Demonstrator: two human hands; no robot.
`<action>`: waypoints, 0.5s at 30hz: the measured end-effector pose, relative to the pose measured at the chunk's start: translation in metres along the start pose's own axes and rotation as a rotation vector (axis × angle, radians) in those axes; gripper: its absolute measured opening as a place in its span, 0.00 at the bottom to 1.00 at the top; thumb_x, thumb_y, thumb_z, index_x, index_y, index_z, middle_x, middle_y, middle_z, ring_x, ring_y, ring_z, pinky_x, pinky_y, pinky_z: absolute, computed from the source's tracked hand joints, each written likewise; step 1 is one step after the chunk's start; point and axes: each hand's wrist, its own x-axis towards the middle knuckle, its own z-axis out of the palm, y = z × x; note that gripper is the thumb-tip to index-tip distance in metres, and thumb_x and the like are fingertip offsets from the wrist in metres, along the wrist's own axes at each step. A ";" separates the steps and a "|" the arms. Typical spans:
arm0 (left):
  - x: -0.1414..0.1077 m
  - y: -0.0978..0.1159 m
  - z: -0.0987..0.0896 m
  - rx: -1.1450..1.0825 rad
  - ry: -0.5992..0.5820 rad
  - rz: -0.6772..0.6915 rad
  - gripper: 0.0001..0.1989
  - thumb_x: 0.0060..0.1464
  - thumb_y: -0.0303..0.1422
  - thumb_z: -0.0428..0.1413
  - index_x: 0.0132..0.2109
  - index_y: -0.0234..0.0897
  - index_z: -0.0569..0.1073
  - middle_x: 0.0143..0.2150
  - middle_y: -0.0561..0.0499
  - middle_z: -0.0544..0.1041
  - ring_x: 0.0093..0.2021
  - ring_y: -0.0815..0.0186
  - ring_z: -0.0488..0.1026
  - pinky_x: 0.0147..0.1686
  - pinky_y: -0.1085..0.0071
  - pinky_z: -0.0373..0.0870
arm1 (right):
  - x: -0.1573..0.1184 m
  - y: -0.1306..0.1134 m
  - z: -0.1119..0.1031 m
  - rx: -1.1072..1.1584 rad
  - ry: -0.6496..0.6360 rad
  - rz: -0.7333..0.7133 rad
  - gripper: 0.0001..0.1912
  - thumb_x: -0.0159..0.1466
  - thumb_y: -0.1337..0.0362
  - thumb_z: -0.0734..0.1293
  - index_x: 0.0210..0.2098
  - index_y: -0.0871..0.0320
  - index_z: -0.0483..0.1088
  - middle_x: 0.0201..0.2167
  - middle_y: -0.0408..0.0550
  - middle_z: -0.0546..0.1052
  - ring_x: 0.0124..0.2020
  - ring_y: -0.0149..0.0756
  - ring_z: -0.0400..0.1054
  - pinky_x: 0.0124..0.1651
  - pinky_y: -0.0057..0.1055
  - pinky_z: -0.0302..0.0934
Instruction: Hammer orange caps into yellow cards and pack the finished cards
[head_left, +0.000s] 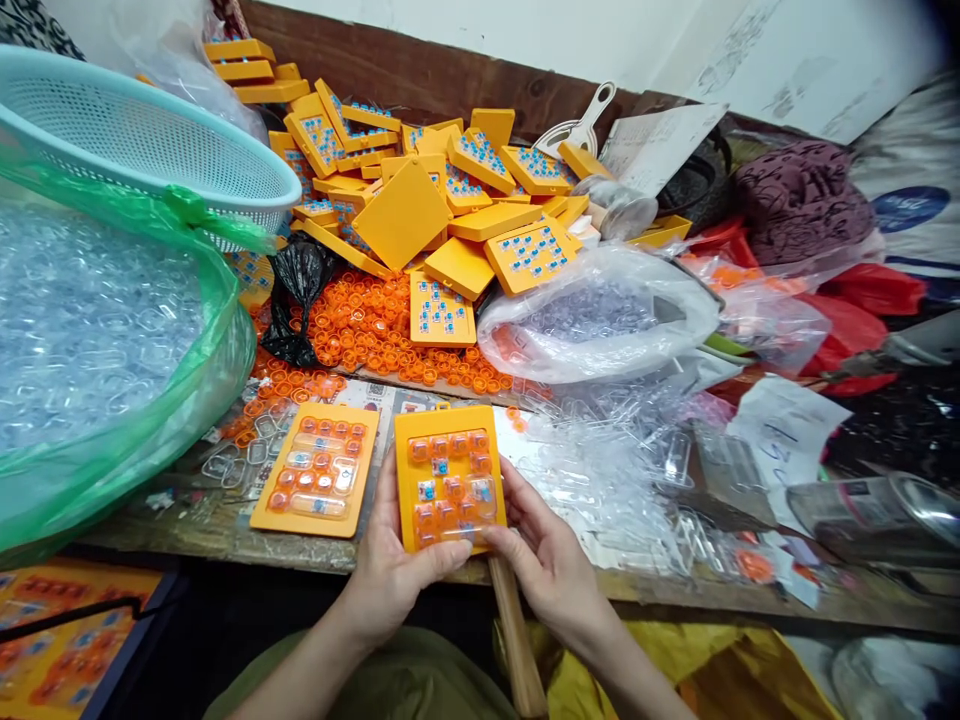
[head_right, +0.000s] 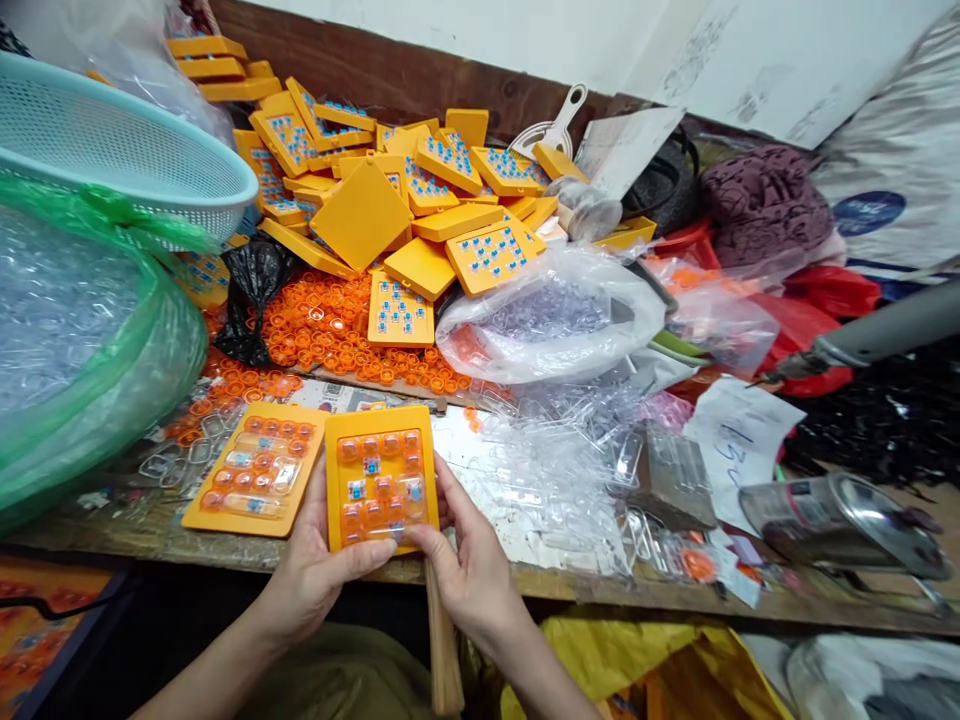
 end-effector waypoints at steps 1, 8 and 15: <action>0.000 0.000 0.000 0.001 0.010 0.003 0.55 0.38 0.27 0.67 0.67 0.45 0.44 0.53 0.42 0.74 0.49 0.50 0.74 0.49 0.56 0.71 | 0.000 0.001 0.002 -0.003 0.006 -0.006 0.32 0.63 0.55 0.64 0.64 0.53 0.56 0.63 0.51 0.62 0.61 0.44 0.60 0.61 0.43 0.56; 0.002 -0.001 0.003 -0.025 0.036 0.015 0.54 0.39 0.27 0.67 0.67 0.45 0.45 0.53 0.42 0.74 0.51 0.51 0.73 0.50 0.59 0.71 | 0.010 -0.003 -0.011 -0.152 -0.042 -0.005 0.33 0.62 0.55 0.64 0.64 0.55 0.56 0.50 0.53 0.75 0.46 0.43 0.72 0.49 0.41 0.68; 0.004 0.001 0.005 -0.034 0.049 -0.015 0.49 0.39 0.27 0.66 0.65 0.43 0.49 0.57 0.43 0.70 0.53 0.54 0.71 0.53 0.60 0.68 | 0.090 -0.102 0.011 -0.530 0.075 -0.653 0.24 0.58 0.60 0.70 0.53 0.59 0.68 0.53 0.53 0.71 0.50 0.39 0.68 0.54 0.41 0.64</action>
